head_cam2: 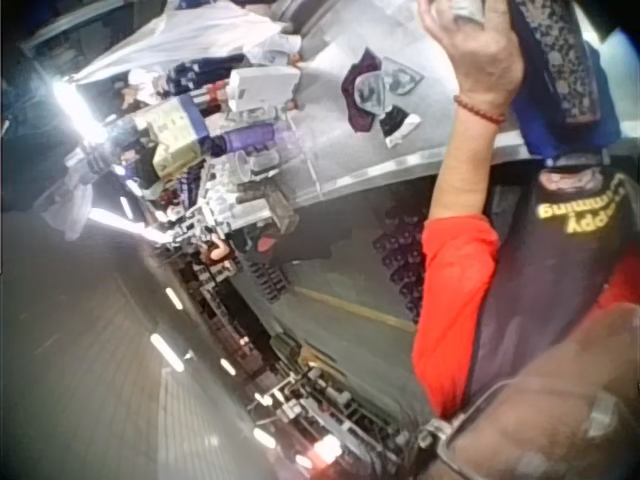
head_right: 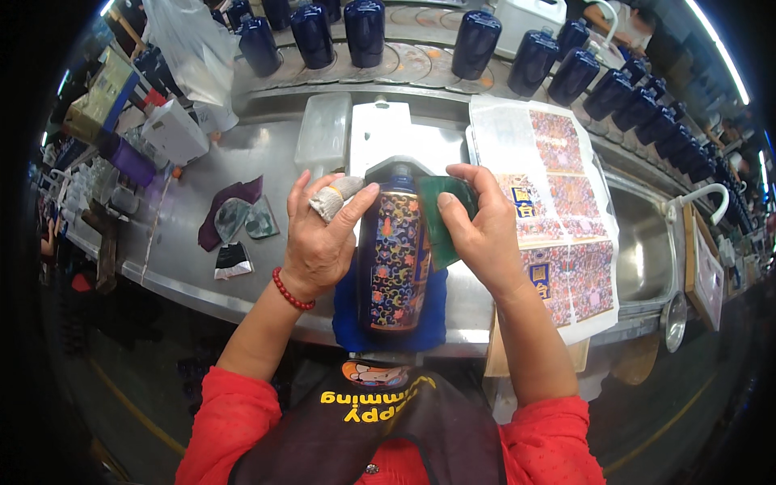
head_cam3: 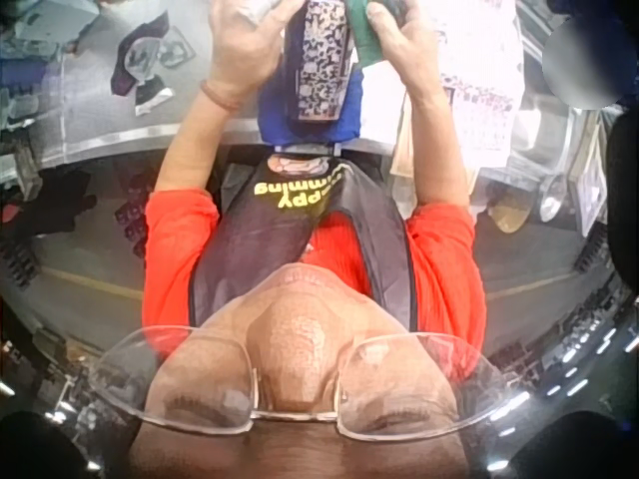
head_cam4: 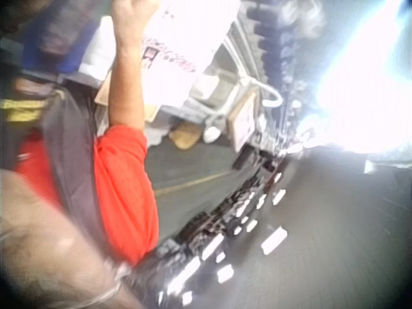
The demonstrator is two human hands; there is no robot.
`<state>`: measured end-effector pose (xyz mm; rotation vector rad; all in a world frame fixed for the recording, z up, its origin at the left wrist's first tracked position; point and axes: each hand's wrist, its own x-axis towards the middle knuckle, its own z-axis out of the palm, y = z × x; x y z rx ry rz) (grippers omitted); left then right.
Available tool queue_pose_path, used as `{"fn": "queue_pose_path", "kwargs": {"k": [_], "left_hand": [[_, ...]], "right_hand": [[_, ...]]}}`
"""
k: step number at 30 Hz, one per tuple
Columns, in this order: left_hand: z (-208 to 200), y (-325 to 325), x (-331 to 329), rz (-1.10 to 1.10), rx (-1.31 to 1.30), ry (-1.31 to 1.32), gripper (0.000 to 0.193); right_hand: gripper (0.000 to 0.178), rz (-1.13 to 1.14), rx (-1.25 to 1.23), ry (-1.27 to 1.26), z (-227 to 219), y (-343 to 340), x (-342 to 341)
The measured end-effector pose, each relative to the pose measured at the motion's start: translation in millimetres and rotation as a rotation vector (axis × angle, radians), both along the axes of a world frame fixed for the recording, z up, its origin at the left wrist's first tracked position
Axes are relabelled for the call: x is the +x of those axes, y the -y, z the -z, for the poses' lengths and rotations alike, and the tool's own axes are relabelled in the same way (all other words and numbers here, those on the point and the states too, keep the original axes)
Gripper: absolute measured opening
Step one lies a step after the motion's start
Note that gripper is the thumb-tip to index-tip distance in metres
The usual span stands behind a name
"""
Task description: The person applies decorative stickers to a dark blue cylindrical container. They peel stickers from a sheet, position them on the container, and smooth them with a green tool. The container is rotated to apply stickers around its surface.
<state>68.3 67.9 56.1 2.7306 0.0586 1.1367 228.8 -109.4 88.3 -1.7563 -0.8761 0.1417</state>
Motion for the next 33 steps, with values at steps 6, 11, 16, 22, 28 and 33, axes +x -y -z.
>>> {"fn": "queue_pose_path", "kwargs": {"k": [6, 11, 16, 22, 28, 33], "left_hand": [[9, 5, -5, -0.015, -0.138, 0.024, 0.059], [17, 10, -15, 0.004, -0.349, 0.091, 0.058], [10, 15, -21, -0.005, -0.229, 0.048, 0.046], [6, 12, -16, 0.008, -0.271, 0.088, 0.042], [2, 16, -13, 0.052, -0.136, 0.014, 0.045], [2, 16, -10, 0.040, 0.076, 0.014, 0.045]], "right_hand": [[0.019, -0.099, -0.204, 0.937, -31, -13, -29], [0.025, -0.460, -0.143, 0.677, -40, -1, -44], [0.034, -0.149, -0.149, 0.765, -29, 11, -39], [0.036, -0.322, -0.099, 0.523, -27, 13, -38], [0.025, -0.540, -0.190, 0.544, -29, 29, -35], [0.013, -0.149, -0.057, 0.291, -17, 39, -29]]}}
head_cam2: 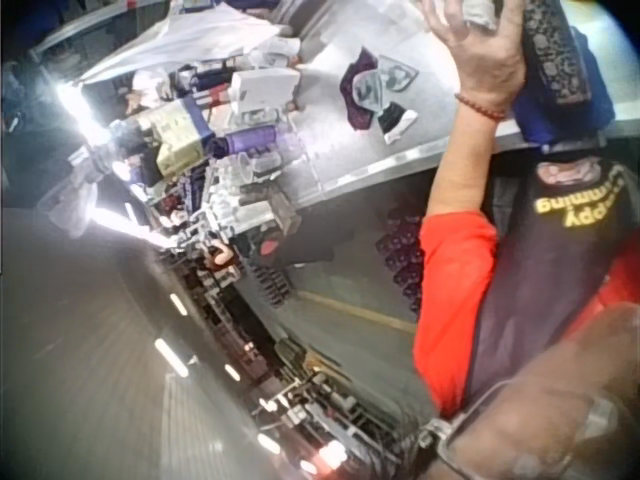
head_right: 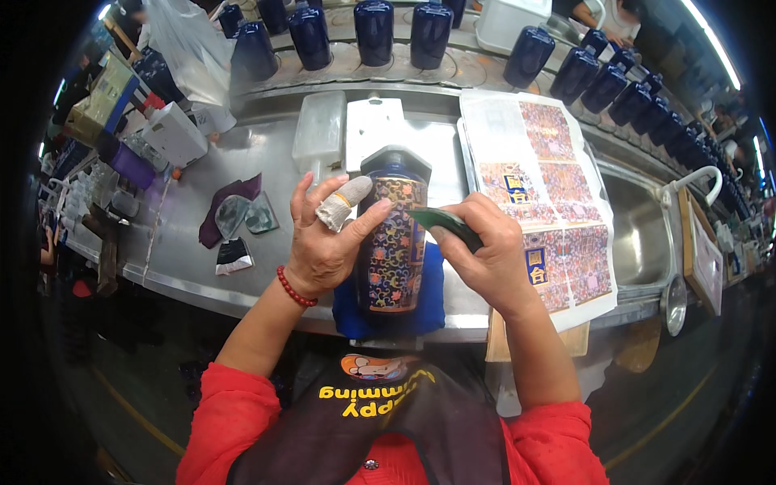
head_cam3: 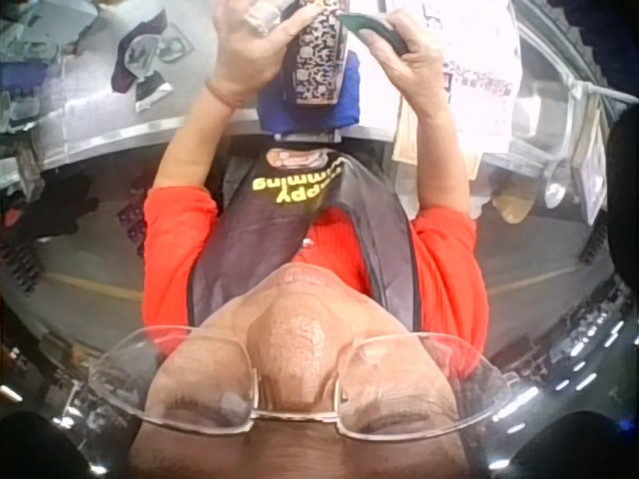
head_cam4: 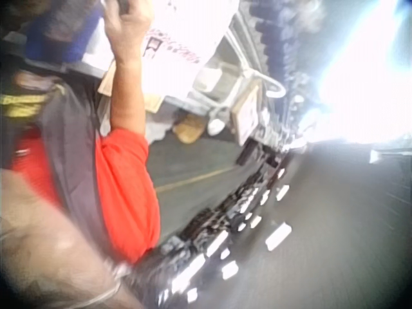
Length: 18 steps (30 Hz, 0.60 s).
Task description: The person applies decorative stickers to a dark blue cylindrical container. They peel stickers from a sheet, position them on the container, and smooth them with a green tool. The container is rotated to apply stickers around its surface.
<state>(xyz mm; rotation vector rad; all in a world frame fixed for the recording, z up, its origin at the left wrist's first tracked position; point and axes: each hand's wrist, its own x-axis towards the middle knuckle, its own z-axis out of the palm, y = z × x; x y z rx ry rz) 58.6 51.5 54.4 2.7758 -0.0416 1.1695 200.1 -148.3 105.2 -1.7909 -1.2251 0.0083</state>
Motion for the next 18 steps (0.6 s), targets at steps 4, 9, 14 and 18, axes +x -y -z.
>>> {"fn": "queue_pose_path", "kwargs": {"k": [4, 9, 14, 18], "left_hand": [[3, -2, -2, -0.011, 0.008, -0.004, 0.045], [7, -4, -3, 0.000, -0.008, 0.007, 0.049], [11, -6, -5, 0.013, -0.078, 0.024, 0.049], [15, -11, -6, -0.017, -0.121, 0.036, 0.051]], "right_hand": [[0.014, 0.056, -0.015, -0.028, 14, 3, 2], [0.018, -0.127, -0.008, 0.047, 8, -12, 11], [0.022, 0.169, -0.078, 0.355, -19, -47, 22], [0.037, -0.128, -0.059, 0.647, -16, -35, -6]]}}
